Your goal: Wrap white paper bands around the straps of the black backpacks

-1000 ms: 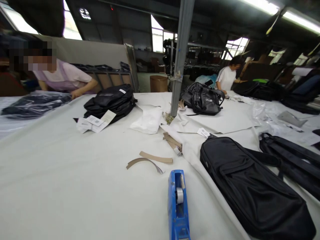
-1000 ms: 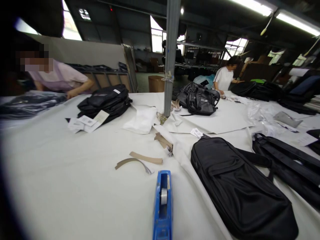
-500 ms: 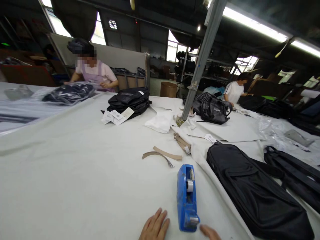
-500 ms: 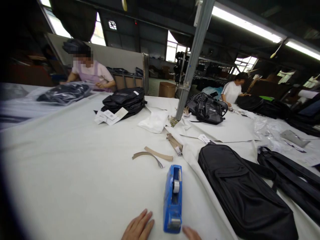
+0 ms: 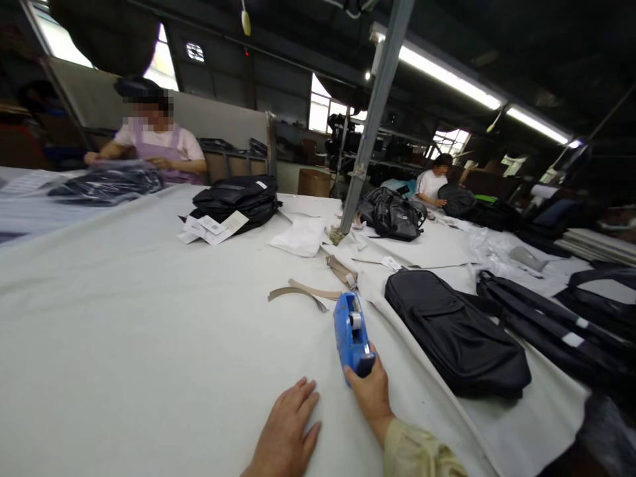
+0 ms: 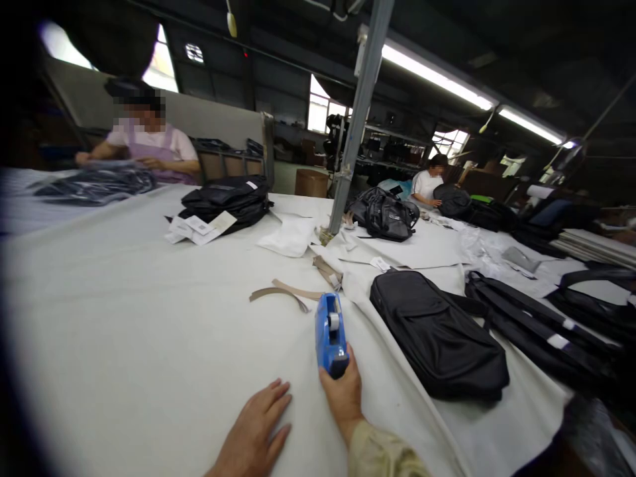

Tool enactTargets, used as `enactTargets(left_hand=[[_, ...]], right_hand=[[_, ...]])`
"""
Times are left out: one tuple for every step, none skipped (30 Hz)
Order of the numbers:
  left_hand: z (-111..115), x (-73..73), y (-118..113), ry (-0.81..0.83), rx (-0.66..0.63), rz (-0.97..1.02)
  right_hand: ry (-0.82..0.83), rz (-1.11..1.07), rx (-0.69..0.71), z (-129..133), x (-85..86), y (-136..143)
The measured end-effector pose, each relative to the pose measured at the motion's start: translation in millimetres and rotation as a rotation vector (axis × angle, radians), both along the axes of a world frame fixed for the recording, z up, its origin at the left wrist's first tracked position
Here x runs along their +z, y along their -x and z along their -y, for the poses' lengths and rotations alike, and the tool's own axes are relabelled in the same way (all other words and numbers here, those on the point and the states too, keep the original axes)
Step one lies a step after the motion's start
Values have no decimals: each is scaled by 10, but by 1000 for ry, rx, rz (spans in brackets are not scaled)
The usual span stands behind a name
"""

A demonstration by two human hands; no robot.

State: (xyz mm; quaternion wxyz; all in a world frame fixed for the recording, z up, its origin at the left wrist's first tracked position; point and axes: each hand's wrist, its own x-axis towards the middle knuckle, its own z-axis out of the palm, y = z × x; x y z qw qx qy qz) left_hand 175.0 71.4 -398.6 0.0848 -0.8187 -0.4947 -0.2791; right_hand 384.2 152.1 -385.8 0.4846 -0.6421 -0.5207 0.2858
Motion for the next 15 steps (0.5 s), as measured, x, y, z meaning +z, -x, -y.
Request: enactTargets(left_hand=[[-9, 8, 2, 7, -5, 10], [-19, 13, 4, 11, -13, 18], [-31, 13, 6, 13, -20, 23], [-45, 9, 9, 13, -24, 27], [-61, 0, 13, 9, -25, 30], [-78, -11, 17, 4, -23, 31], [-98, -25, 20, 2, -21, 26], [-118, -39, 24, 3, -17, 19], [-139, -52, 28, 10, -15, 9], [-161, -61, 32, 23, -15, -2], [-183, -69, 37, 43, -12, -10], [-206, -74, 44, 73, -8, -16], [-229, -79, 51, 108, -2, -16], [-252, -87, 61, 148, 7, -13], [-273, -101, 72, 188, 16, -10]], right_hand=[[-1, 3, 1, -46, 57, -72], [1, 10, 2, -86, 116, -150], [1, 17, 1, -116, 174, -231], [0, 23, 3, -135, 226, -314], [-1, 30, 5, -139, 270, -400], [-3, 38, 4, -128, 302, -487], [-5, 47, 2, -102, 322, -573], [-9, 55, -7, -60, 330, -658], [-13, 57, -25, -6, 325, -740], [-21, 49, -47, 58, 309, -818], [-37, 26, -67, 127, 286, -893], [-58, -3, -81, 199, 260, -967], [-74, -29, -81, 269, 235, -1045], [-82, -44, -67, 334, 217, -1134], [-88, -43, -48, 393, 209, -1240]])
